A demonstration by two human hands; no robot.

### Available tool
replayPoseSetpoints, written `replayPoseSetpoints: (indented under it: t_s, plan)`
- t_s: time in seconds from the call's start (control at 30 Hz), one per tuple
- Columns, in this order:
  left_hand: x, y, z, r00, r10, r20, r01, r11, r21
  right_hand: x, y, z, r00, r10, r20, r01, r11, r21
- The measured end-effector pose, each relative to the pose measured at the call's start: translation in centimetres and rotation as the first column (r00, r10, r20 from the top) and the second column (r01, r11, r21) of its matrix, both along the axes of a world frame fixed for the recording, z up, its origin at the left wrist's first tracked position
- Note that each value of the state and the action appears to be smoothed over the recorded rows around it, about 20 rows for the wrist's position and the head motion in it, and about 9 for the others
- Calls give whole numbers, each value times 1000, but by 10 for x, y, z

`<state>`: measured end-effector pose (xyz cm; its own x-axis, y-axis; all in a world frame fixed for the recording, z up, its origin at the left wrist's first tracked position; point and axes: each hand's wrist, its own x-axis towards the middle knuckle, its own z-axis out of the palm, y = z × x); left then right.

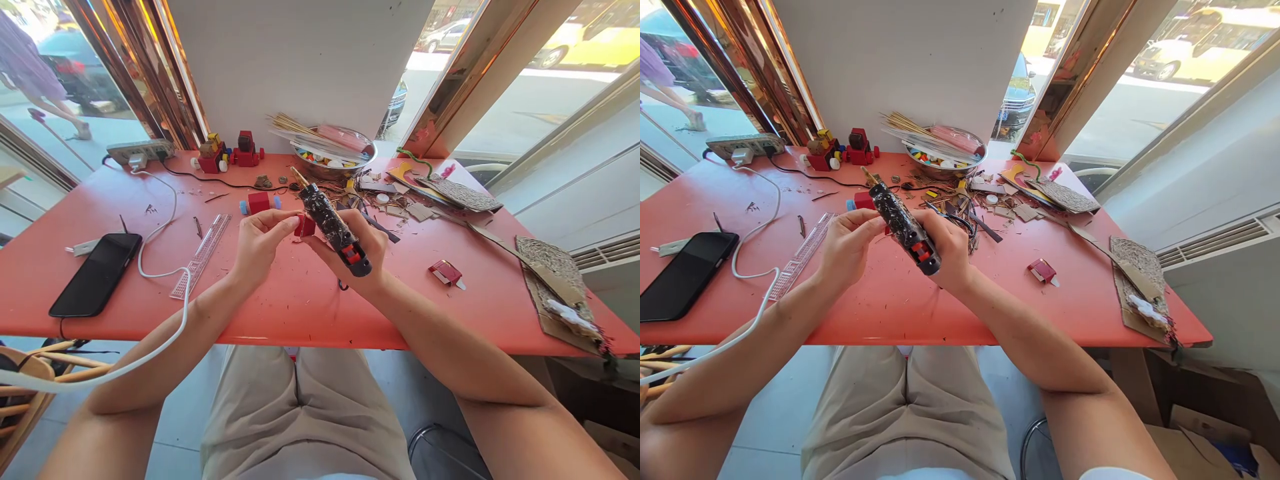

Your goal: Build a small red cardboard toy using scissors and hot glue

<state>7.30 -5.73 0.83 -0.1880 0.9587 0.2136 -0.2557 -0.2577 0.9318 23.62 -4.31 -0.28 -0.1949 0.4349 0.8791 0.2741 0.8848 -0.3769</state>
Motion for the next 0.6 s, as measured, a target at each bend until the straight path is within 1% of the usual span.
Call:
replayPoseSetpoints:
  t_s: [0.1, 0.27, 0.43, 0.6]
  plan:
    - [0, 0, 0, 1000, -2, -9, 2, 1000, -3, -1, 0, 0, 1000, 12, -11, -12, 1000, 14]
    - [-1, 0, 1, 1000, -15, -1, 15, 1000, -4, 0, 1, -1, 1000, -5, 1, 5, 1000, -25]
    - [-1, 0, 0, 1000, -23, 6, 23, 1000, -14, 0, 0, -3, 998, -52, 24, 54, 996, -68]
    - [-1, -1, 0, 1000, -24, 10, 24, 1000, -13, 1, -1, -3, 999, -37, 28, 39, 996, -79]
